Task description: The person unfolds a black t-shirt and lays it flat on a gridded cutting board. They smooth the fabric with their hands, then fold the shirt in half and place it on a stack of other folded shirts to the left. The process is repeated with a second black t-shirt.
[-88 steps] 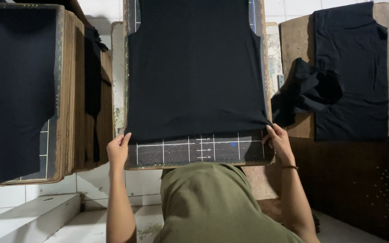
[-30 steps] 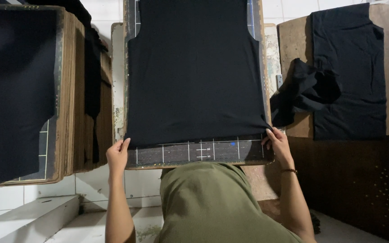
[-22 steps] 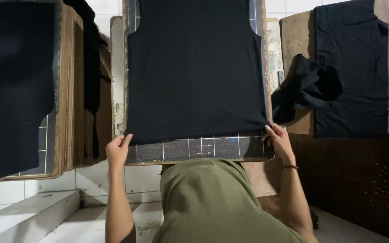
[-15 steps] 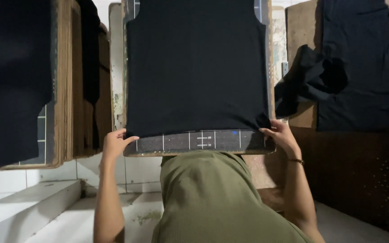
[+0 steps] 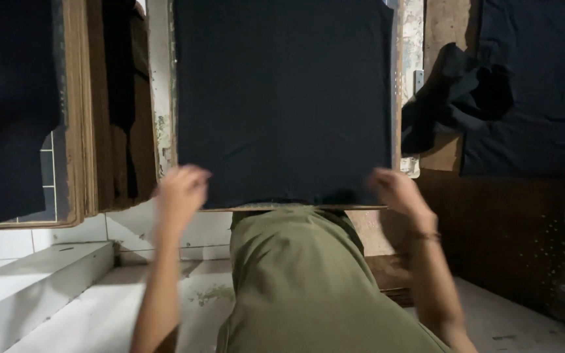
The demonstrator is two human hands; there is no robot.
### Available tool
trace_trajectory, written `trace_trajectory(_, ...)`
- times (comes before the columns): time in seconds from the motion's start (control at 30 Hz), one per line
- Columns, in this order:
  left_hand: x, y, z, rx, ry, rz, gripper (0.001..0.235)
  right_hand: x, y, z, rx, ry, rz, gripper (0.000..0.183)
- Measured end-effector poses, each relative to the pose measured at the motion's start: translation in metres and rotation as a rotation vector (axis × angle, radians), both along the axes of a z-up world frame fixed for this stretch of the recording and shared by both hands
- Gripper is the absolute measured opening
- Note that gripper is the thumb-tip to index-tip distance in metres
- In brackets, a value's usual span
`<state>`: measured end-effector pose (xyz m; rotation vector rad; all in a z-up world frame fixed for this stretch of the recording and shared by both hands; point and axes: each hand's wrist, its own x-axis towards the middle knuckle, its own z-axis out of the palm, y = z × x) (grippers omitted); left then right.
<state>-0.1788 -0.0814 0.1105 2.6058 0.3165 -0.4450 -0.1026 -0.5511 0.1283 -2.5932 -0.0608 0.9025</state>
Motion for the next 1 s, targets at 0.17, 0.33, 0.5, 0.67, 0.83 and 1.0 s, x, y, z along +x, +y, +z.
trace_trajectory(0.17, 0.052, -0.11, -0.083, 0.005, -0.618, -0.415, 0.067, 0.04, 0.122, -0.049, 0.249, -0.86, 0.594, 0.056)
trace_trajectory(0.33, -0.032, -0.091, -0.062, -0.04, -0.551, -0.709, 0.046, -0.043, 0.094, -0.045, 0.4, -0.504, 0.826, 0.05)
trace_trajectory(0.5, 0.006, -0.085, -0.098, -0.372, -0.548, -0.423, 0.029, 0.014, 0.084, -0.038, 0.822, -0.187, 0.345, 0.04)
trace_trajectory(0.67, 0.216, -0.112, -0.084, 0.045, -0.842, -0.238, 0.059, 0.193, 0.123, -0.054, 0.178, -0.885, 0.334, 0.051)
trace_trajectory(0.83, 0.267, -0.03, -0.101, 0.244, -0.722, 0.134, 0.055, 0.286, 0.053, -0.106, -0.16, -0.756, 0.098, 0.051)
trace_trajectory(1.0, 0.277, 0.055, -0.14, 0.471, -0.589, 0.43, 0.049, 0.298, 0.002, -0.129, -0.308, -0.501, -0.371, 0.056)
